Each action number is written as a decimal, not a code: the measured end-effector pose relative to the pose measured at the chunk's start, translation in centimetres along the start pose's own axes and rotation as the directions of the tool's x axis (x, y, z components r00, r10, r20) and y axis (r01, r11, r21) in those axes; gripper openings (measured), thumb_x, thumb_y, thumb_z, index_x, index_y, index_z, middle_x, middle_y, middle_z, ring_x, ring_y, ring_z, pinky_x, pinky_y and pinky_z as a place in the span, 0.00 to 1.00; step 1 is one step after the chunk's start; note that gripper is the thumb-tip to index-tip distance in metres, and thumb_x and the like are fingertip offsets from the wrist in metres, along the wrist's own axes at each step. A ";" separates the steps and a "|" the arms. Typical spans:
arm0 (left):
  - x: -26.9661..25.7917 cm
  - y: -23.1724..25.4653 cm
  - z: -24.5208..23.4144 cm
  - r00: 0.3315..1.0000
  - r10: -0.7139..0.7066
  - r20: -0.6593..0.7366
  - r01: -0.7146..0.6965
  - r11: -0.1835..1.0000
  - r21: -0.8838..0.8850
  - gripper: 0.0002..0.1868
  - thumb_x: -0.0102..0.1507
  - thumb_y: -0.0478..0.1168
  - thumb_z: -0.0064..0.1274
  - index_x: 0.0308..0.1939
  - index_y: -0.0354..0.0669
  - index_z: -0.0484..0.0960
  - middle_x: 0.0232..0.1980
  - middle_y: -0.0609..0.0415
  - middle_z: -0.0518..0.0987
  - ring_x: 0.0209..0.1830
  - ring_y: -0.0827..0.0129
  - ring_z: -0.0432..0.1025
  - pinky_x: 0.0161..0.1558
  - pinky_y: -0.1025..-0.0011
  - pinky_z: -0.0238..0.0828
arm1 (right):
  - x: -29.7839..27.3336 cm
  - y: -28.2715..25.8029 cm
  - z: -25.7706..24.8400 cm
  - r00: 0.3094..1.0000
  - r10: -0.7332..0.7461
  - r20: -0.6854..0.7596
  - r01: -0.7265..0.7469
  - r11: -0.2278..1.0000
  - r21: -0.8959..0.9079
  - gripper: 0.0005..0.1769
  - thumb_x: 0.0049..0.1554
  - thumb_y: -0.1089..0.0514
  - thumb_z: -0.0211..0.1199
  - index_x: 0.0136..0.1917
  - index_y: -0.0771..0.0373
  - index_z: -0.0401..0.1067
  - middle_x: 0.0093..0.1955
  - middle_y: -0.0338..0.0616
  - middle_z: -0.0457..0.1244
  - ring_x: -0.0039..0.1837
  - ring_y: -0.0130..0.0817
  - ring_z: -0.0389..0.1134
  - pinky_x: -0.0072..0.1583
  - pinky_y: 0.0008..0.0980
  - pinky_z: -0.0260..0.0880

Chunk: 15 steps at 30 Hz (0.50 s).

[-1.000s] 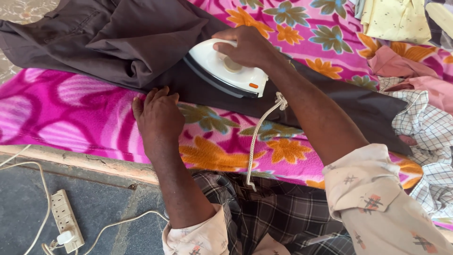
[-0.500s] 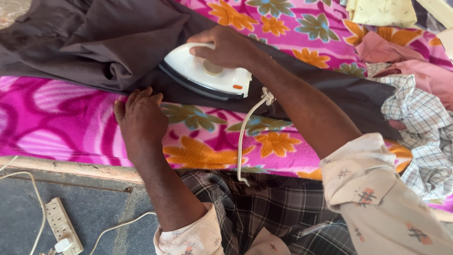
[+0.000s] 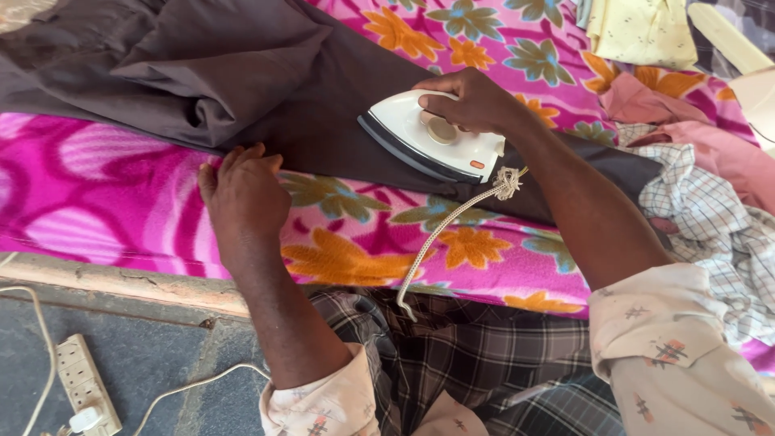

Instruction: The person irons a pair of dark trousers laid out on a floral-patterned cloth. They use a white electric iron to smooth the fabric, repeatedly adjusting and folding the garment to press different sections.

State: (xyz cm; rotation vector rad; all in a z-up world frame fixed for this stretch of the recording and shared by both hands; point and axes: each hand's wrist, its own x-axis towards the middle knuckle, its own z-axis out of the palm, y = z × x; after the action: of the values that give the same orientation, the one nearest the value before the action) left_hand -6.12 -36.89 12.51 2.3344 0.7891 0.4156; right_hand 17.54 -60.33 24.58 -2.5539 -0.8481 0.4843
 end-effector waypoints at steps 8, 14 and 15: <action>0.5 -0.4 -0.2 1.000 0.007 0.022 -0.007 1.000 -0.029 0.31 0.57 0.27 0.39 0.58 0.58 0.84 0.73 0.62 0.71 0.77 0.66 0.57 0.78 0.53 0.32 | -2.6 3.3 -1.6 0.999 0.012 -0.047 -0.014 0.999 -0.043 0.25 0.62 0.42 0.61 0.70 0.51 0.74 0.33 0.36 0.65 0.28 0.20 0.62 0.32 0.26 0.65; 1.2 -0.6 0.3 1.000 -0.013 -0.002 0.013 1.000 -0.028 0.27 0.59 0.30 0.42 0.56 0.59 0.86 0.70 0.61 0.73 0.75 0.64 0.58 0.76 0.51 0.31 | -5.0 4.9 -2.9 0.994 0.086 0.066 -0.086 0.996 -0.007 0.26 0.61 0.44 0.62 0.70 0.51 0.74 0.28 0.34 0.63 0.27 0.19 0.60 0.31 0.25 0.62; 1.2 -0.7 0.4 1.000 -0.023 -0.017 0.022 0.998 -0.051 0.26 0.60 0.30 0.42 0.55 0.59 0.86 0.70 0.61 0.73 0.75 0.65 0.59 0.77 0.52 0.32 | -5.3 5.1 -2.8 0.993 0.081 0.082 -0.081 0.997 -0.009 0.26 0.61 0.44 0.62 0.70 0.51 0.74 0.27 0.35 0.62 0.27 0.20 0.59 0.31 0.26 0.61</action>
State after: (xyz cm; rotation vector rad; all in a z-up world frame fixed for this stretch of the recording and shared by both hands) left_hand -5.31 -35.93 11.82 2.2758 0.8040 0.4419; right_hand 17.22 -68.15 25.58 -2.5973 -0.7770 0.6164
